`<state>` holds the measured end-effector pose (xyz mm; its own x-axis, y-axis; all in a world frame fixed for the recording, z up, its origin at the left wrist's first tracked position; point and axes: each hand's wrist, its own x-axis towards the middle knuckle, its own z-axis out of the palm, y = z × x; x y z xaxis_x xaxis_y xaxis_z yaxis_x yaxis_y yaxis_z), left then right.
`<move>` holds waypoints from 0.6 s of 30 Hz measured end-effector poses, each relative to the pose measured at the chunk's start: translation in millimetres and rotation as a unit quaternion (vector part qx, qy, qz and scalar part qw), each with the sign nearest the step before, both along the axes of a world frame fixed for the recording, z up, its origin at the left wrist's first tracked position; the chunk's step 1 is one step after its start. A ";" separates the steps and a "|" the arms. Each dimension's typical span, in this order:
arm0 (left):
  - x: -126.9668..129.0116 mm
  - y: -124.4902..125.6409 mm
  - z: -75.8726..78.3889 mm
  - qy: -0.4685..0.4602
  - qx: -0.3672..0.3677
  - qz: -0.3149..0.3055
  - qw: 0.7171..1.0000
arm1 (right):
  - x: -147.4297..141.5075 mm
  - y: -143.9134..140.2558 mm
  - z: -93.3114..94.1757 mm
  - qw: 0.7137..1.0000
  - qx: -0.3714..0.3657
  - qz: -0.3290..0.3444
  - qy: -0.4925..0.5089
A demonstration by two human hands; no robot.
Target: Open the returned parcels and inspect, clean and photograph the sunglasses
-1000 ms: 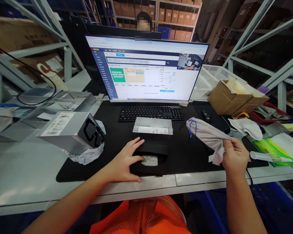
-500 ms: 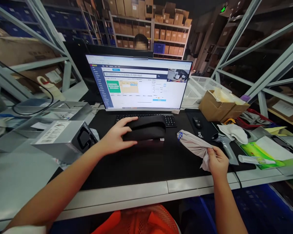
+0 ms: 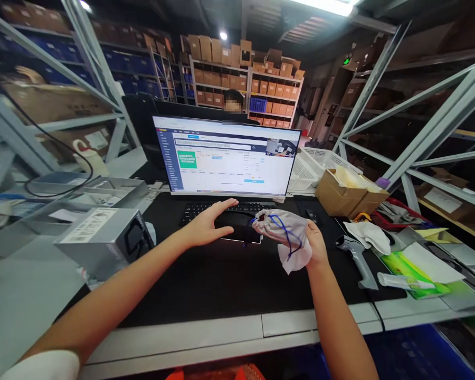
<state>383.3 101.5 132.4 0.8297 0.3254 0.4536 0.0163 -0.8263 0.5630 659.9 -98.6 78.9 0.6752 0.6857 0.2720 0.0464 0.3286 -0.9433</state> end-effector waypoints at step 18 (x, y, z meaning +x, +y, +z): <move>-39.2 -53.6 12.9 -0.078 0.092 -0.009 0.993 | -107.4 -2.0 88.4 0.862 -0.217 0.160 -0.430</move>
<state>344.1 47.8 145.3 0.7502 0.2108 0.6268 -0.0751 -0.9145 0.3974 552.5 -100.6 167.3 0.1103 0.9624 0.2484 0.7617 0.0787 -0.6431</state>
